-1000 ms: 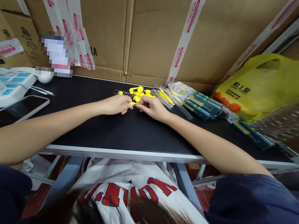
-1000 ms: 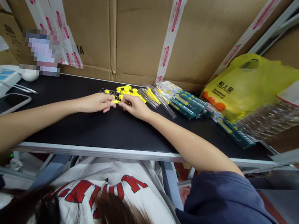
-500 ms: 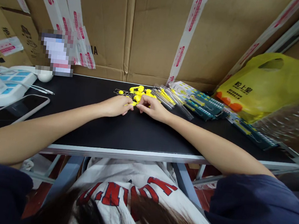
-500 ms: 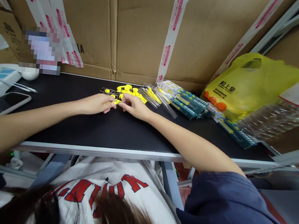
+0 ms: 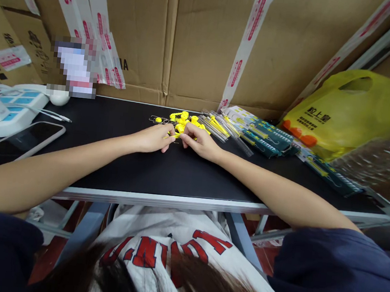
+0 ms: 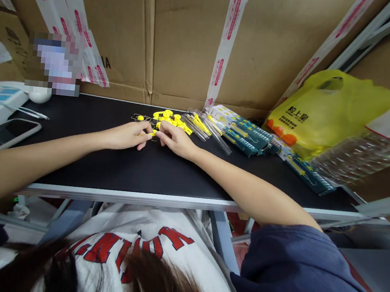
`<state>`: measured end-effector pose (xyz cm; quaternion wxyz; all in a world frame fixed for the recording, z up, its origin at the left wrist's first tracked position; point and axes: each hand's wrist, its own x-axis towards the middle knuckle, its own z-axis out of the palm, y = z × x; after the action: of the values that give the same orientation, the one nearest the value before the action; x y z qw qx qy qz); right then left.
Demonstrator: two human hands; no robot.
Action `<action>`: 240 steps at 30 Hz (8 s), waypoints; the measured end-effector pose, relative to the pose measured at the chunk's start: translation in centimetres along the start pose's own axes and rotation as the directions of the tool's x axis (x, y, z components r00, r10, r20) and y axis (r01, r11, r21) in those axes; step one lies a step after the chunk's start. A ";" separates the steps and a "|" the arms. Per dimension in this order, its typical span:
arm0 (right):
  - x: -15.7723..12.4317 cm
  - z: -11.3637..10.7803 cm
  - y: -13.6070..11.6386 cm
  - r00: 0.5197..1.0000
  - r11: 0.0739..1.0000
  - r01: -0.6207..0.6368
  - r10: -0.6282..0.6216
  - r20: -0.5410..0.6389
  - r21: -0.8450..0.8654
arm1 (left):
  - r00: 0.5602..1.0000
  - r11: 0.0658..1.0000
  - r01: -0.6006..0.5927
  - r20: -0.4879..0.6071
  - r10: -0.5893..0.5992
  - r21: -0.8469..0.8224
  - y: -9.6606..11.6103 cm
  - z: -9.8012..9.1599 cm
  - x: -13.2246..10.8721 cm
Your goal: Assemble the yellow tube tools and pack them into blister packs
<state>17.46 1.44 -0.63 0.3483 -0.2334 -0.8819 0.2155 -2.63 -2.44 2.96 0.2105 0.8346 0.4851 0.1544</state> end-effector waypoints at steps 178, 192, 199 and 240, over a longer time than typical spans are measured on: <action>0.8 1.1 -0.2 0.993 0.901 -0.054 0.095 -0.075 0.431 | 0.986 0.956 0.166 0.029 -0.164 -0.243 1.8 1.2 -0.6; 0.8 -0.4 0.0 0.999 0.935 -0.026 0.035 -0.019 0.353 | 0.979 0.877 0.182 0.162 -0.122 -0.444 1.4 0.5 -0.3; 0.8 -2.3 -0.6 0.980 0.988 0.101 -0.079 0.185 -0.115 | 0.994 0.982 0.106 0.055 -0.099 -0.158 1.3 -0.4 -0.5; 0.3 -0.8 -0.1 0.987 0.996 0.092 -0.090 0.131 -0.014 | 0.955 0.970 0.212 0.236 -0.179 -0.122 2.0 -1.0 -1.1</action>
<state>17.80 1.74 0.13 0.2970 -0.1817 -0.9146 0.2055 -2.12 -4.07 4.75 0.3386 0.7766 0.5262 0.0730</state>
